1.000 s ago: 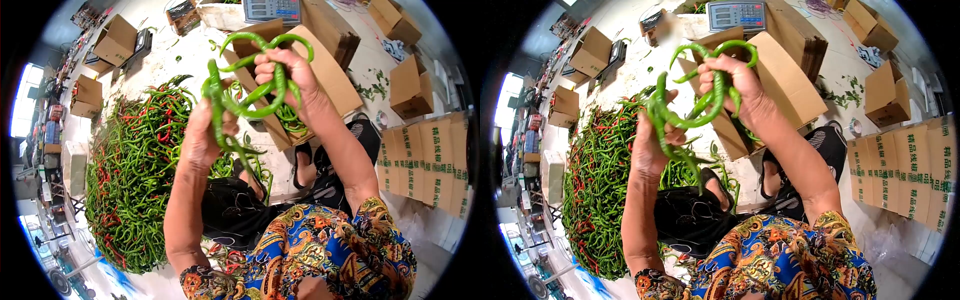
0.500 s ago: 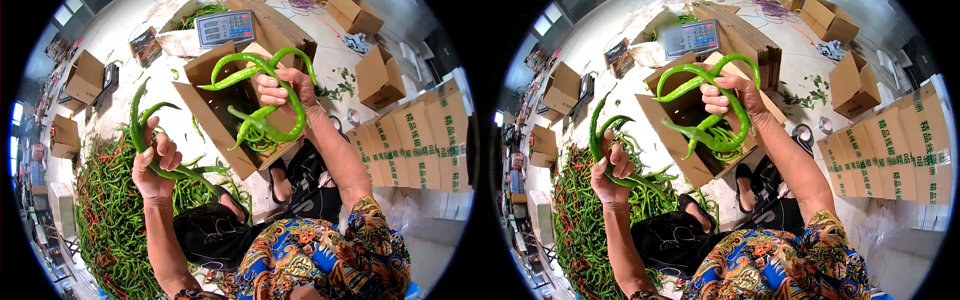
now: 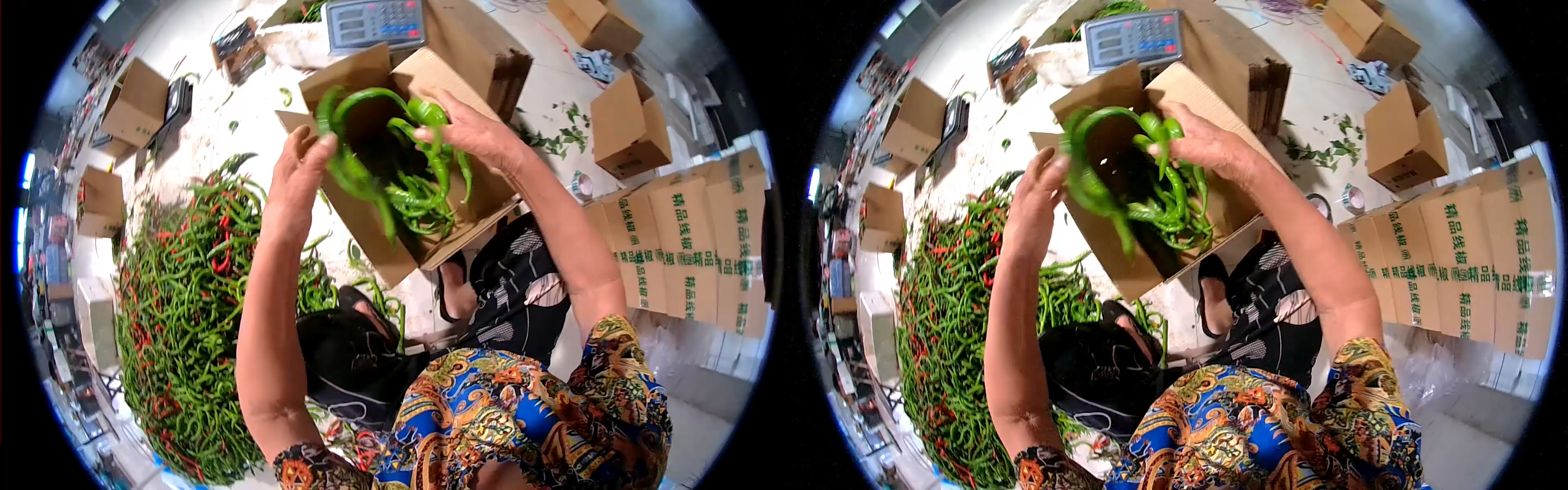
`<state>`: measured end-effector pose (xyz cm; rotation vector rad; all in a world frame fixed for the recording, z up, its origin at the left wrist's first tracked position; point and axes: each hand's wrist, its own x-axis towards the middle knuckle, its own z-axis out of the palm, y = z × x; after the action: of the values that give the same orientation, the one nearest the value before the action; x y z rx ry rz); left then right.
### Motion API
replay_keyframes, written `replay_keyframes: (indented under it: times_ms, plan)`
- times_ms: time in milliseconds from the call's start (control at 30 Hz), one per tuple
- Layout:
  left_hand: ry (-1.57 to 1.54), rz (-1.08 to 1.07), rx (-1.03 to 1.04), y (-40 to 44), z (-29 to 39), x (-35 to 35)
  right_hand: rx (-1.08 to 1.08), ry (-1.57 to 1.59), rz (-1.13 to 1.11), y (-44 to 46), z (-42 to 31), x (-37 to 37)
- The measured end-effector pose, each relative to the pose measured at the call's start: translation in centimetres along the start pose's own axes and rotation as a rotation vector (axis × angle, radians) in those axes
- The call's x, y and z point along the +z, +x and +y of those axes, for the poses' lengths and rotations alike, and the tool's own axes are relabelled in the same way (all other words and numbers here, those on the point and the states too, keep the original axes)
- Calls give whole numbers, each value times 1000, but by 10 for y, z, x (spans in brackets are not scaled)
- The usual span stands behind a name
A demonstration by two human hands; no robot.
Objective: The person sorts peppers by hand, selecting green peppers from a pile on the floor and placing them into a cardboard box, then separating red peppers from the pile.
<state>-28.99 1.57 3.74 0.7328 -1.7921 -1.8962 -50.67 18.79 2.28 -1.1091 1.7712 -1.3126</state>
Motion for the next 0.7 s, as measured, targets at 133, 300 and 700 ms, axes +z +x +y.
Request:
replay_keyframes:
  times_ms: [133,300,700]
  plan:
    - [175,14,-8,-21,10,-32,47,-726,-4,-11,4,-8]
    - [-113,240,-207,-98,-53,-102,-37,-319,-65,-51,-42,20]
    - [-224,1161,-738,-389,-315,-124,202,-321,-719,-160,10,125]
